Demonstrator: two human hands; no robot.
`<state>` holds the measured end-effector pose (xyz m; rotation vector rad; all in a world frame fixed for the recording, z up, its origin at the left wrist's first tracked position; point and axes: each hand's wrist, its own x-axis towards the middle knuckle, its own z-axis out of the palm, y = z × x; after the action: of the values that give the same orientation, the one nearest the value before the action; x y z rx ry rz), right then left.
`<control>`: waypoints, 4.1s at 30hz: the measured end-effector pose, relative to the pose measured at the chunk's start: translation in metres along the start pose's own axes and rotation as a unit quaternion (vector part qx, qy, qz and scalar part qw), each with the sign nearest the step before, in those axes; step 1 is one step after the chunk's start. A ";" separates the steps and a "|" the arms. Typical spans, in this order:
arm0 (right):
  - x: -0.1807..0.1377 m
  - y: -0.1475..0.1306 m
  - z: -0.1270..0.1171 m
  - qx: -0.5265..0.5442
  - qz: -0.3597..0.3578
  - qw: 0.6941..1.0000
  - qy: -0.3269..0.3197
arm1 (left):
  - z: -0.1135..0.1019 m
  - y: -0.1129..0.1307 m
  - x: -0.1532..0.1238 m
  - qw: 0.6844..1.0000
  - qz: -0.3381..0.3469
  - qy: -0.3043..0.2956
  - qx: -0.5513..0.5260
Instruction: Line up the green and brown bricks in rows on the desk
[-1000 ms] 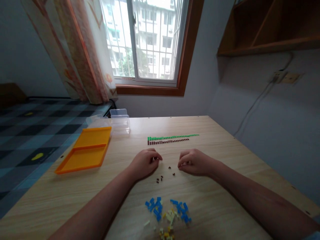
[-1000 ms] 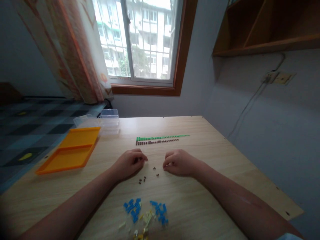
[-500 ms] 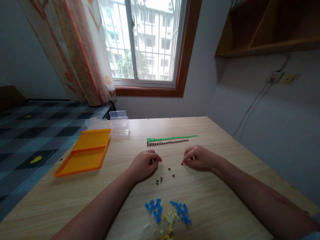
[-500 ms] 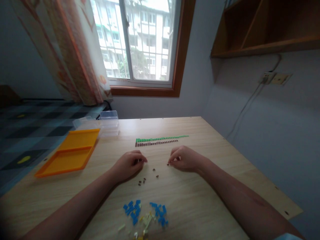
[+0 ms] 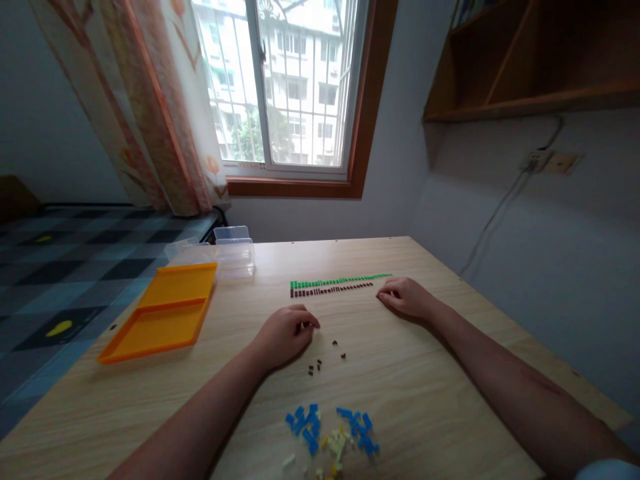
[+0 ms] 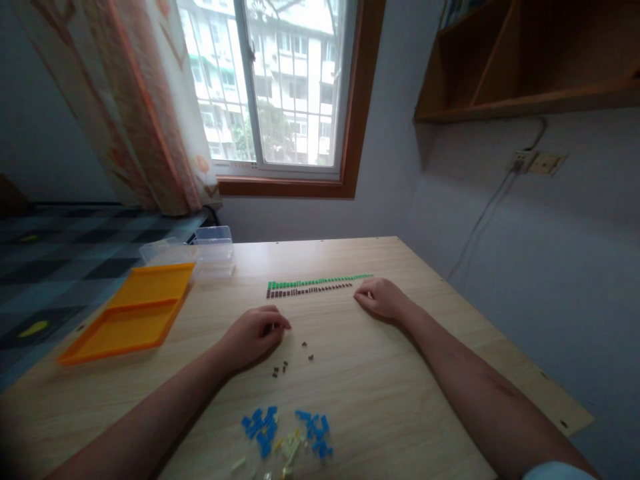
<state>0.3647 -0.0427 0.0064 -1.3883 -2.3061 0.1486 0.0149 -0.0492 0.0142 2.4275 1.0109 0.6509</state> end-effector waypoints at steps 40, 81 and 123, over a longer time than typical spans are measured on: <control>-0.001 -0.089 0.027 0.140 -0.072 0.987 0.026 | 0.001 0.002 0.000 1.000 -0.007 -0.003 0.015; 0.002 -0.048 0.017 0.068 0.008 0.997 -0.029 | 0.002 -0.003 0.000 1.000 -0.007 -0.003 0.007; 0.016 0.035 0.025 -0.034 0.100 0.989 0.099 | 0.000 -0.001 0.001 1.000 -0.010 -0.009 0.018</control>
<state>0.3765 -0.0082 -0.0225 -1.5913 -2.0258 -0.0072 0.0151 -0.0476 0.0141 2.4472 1.0460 0.6085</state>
